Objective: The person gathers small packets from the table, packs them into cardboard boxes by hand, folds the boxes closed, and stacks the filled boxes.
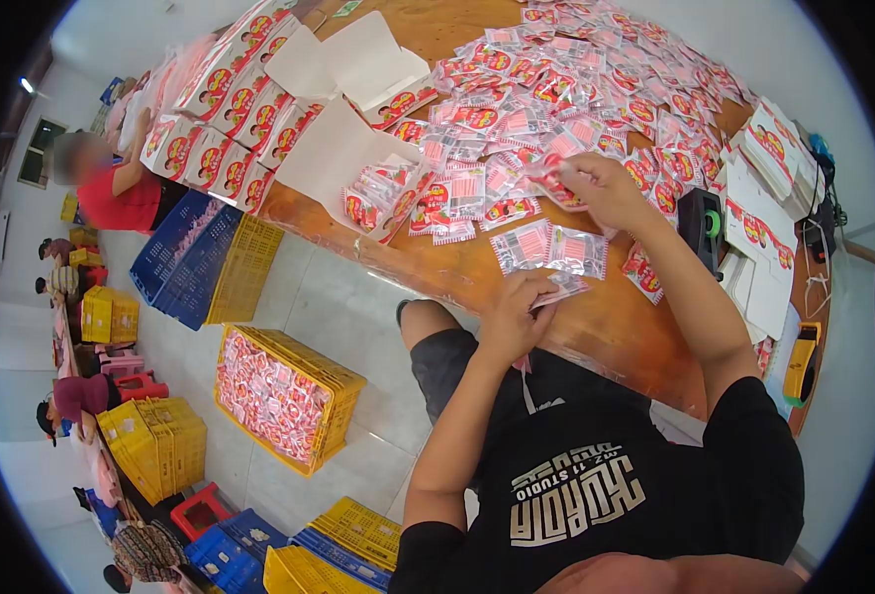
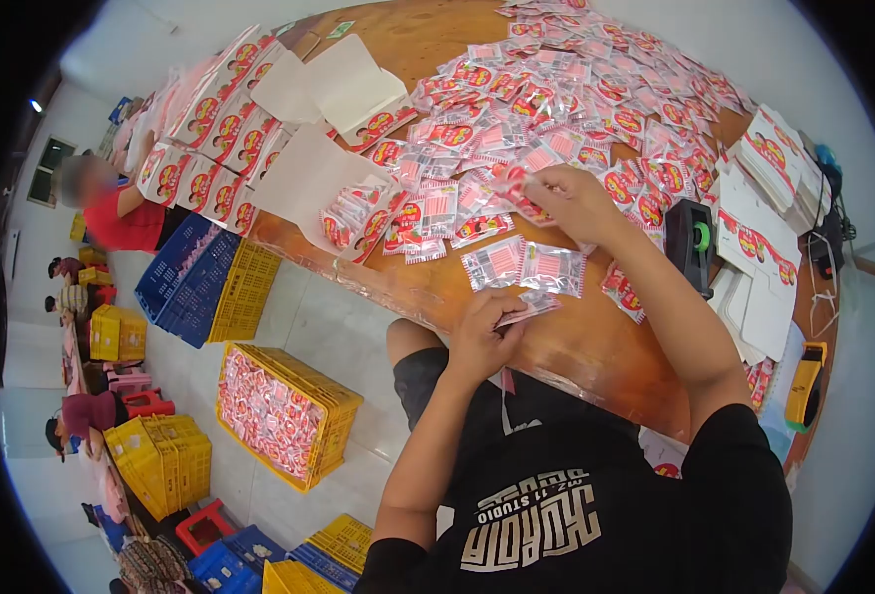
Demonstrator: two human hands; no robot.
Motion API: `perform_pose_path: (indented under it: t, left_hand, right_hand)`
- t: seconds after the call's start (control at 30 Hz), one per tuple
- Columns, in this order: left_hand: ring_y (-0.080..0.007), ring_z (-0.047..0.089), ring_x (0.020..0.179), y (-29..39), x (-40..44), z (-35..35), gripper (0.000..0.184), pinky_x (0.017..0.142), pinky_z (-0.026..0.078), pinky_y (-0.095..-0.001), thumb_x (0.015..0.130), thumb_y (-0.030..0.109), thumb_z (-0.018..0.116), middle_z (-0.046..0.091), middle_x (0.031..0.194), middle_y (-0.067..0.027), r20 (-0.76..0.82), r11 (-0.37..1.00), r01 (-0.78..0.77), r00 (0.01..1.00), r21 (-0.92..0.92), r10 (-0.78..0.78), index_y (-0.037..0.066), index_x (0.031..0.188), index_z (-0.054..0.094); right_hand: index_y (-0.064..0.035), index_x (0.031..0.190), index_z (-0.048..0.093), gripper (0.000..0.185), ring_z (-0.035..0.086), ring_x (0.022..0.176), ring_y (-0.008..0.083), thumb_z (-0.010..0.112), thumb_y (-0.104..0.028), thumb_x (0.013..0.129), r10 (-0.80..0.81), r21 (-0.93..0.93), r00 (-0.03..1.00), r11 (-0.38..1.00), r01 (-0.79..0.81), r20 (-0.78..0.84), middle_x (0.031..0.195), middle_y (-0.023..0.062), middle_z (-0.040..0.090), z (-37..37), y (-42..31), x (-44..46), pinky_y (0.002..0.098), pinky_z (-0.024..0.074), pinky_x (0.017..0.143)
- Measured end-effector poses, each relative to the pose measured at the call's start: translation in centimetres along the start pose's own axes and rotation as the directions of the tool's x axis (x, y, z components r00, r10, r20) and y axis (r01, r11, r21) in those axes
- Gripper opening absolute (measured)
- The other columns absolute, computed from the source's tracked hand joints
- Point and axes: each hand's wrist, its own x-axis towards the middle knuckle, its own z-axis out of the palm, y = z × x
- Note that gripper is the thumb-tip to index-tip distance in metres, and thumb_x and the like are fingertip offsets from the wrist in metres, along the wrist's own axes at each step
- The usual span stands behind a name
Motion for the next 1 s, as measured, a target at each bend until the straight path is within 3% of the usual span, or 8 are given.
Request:
perform_pose_path:
  t: [0.07, 0.2, 0.3, 0.37, 0.53, 0.6, 0.87, 1.0]
  left_hand:
    - [-0.0331, 0.068, 0.103, -0.5, -0.1, 0.2, 0.022, 0.086, 0.055, -0.0411, 0.079, 0.006, 0.083, 0.070, 0.111, -0.0122, -0.034, 1.000, -0.012, 0.999, -0.013, 0.012, 0.008, 0.098, 0.072]
    - [-0.0381, 0.066, 0.113, 0.2, 0.6, -0.3, 0.037, 0.095, 0.055, -0.0429, 0.076, 0.005, 0.083, 0.058, 0.141, -0.0211, -0.170, 0.982, -0.136, 0.973, 0.133, 0.158, 0.007, 0.109, 0.068]
    - [-0.0392, 0.066, 0.115, -1.0, 0.3, 0.1, 0.053, 0.096, 0.055, -0.0412, 0.076, 0.004, 0.083, 0.047, 0.151, -0.0257, -0.178, 0.992, -0.116, 0.976, 0.048, 0.123, 0.006, 0.124, 0.059]
    - [-0.0353, 0.067, 0.111, -0.8, -0.2, -0.1, 0.057, 0.092, 0.056, -0.0395, 0.078, 0.004, 0.083, 0.054, 0.139, -0.0219, -0.079, 0.999, -0.008, 0.997, -0.054, 0.004, 0.006, 0.128, 0.057]
    - [-0.0275, 0.068, 0.096, -0.2, -0.4, -0.8, 0.056, 0.084, 0.056, -0.0381, 0.079, 0.004, 0.082, 0.069, 0.102, -0.0098, 0.128, 0.964, 0.156, 0.983, -0.215, -0.130, 0.007, 0.130, 0.060]
    - [-0.0291, 0.069, 0.097, 0.1, 0.2, -1.1, 0.051, 0.085, 0.056, -0.0391, 0.077, 0.004, 0.082, 0.069, 0.103, -0.0102, 0.130, 0.978, 0.092, 0.989, -0.187, -0.069, 0.008, 0.125, 0.064]
    - [-0.0339, 0.069, 0.094, -0.1, 0.2, -1.2, 0.032, 0.085, 0.056, -0.0440, 0.075, 0.009, 0.080, 0.072, 0.101, -0.0108, 0.148, 0.996, -0.057, 0.987, -0.069, 0.066, 0.008, 0.106, 0.071]
    - [-0.0338, 0.070, 0.090, 0.4, 0.1, -1.1, 0.030, 0.084, 0.056, -0.0445, 0.076, 0.010, 0.079, 0.072, 0.096, -0.0104, 0.128, 0.998, -0.044, 0.990, -0.053, 0.050, 0.008, 0.104, 0.072]
  right_hand:
    - [0.0009, 0.099, 0.076, 0.035, 0.064, 0.075, 0.0109, 0.064, -0.032, 0.105, 0.366, 0.473, 0.920, 0.792, -0.387, 0.141, 0.081, 0.0072, 0.071, -0.5, -1.0, -0.6, 0.0315, 0.0508, 0.071]
    - [-0.0011, 0.101, 0.075, 0.024, 0.055, 0.073, 0.0034, 0.064, -0.022, 0.106, 0.289, 0.157, 0.870, 0.913, -0.376, 0.400, 0.078, -0.0011, 0.065, -1.5, -2.5, -2.9, 0.0269, 0.0468, 0.064]
    - [-0.0040, 0.092, 0.076, 0.033, 0.068, 0.071, 0.0280, 0.072, -0.037, 0.097, 0.070, 0.087, 0.920, 0.990, -0.112, 0.386, 0.080, 0.0142, 0.071, -0.6, -5.1, -5.7, 0.0408, 0.0510, 0.065]
    - [-0.0034, 0.093, 0.076, 0.034, 0.068, 0.072, 0.0320, 0.072, -0.037, 0.097, -0.022, 0.028, 0.878, 1.000, 0.009, 0.478, 0.083, 0.0155, 0.072, 0.8, -4.9, -7.1, 0.0414, 0.0524, 0.067]
    - [-0.0004, 0.102, 0.076, 0.024, 0.071, 0.081, 0.0301, 0.075, -0.022, 0.093, 0.434, 0.147, 0.856, 0.862, -0.485, 0.279, 0.086, 0.0141, 0.073, -1.0, -3.9, -6.9, 0.0391, 0.0565, 0.077]
    - [-0.0021, 0.104, 0.075, 0.024, 0.070, 0.088, 0.0329, 0.080, -0.018, 0.086, -0.046, -0.359, 0.985, 0.927, 0.104, 0.168, 0.095, 0.0137, 0.071, -1.4, -2.9, -7.8, 0.0406, 0.0576, 0.081]
    - [-0.0077, 0.106, 0.076, 0.021, 0.070, 0.095, 0.0318, 0.077, -0.020, 0.089, -0.036, -0.165, 0.996, 0.985, 0.049, 0.085, 0.101, 0.0107, 0.071, 0.4, -3.4, -5.8, 0.0428, 0.0568, 0.087]
    - [-0.0105, 0.118, 0.073, 0.032, 0.067, 0.108, 0.0307, 0.077, -0.024, 0.089, -0.357, -0.176, 0.885, 0.891, 0.419, 0.298, 0.114, 0.0086, 0.071, 3.1, -2.8, -3.5, 0.0451, 0.0544, 0.093]
